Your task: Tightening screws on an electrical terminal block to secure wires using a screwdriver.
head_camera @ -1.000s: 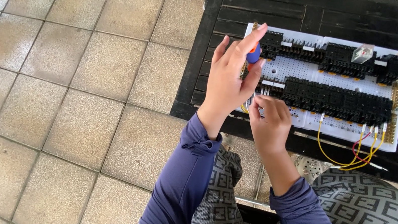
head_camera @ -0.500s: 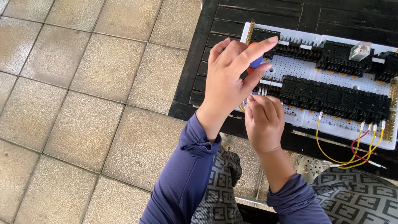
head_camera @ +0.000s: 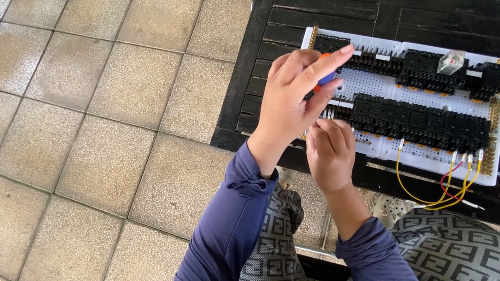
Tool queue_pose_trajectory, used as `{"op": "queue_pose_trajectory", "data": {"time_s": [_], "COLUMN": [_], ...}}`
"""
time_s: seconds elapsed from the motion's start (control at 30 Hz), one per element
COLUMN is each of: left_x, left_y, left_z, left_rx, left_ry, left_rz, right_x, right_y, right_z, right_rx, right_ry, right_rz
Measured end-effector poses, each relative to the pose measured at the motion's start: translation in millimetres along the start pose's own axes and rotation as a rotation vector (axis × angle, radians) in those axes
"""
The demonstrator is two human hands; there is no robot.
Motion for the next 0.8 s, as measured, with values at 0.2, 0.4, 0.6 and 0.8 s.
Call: {"op": "queue_pose_trajectory", "data": {"time_s": [0.2, 0.4, 0.6, 0.8], "left_x": [0.8, -1.6, -5.4, -3.2], "left_y": [-5.8, -10.9, -9.9, -8.4], "left_z": [-0.5, -2.4, -1.0, 0.8], "left_rx": [0.060, 0.139, 0.178, 0.152], "left_ry": [-0.005, 0.048, 0.054, 0.064], "left_rz": [-0.045, -0.138, -0.171, -0.153], "right_x": [1.9, 2.6, -2.2, -5.2], "right_y": [4.5, 4.9, -2.0, -4.6], "right_z": [0.3, 4.0, 1.9, -0.7], "right_rx": [-0.001, 0.006, 0.015, 0.026], "right_ry": [-0.004, -0.002, 0.011, -0.005], "right_rz": [0.018, 0.017, 0.032, 0.012]}}
Point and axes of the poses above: each hand's wrist, its own z-axis towards the middle knuckle, its own y-axis out of the back of the hand, x = y × z, the point moved 9 cm from there along z, towards the middle knuckle, and after that the axes turned 9 degrees about y, right-handed, at the moved point
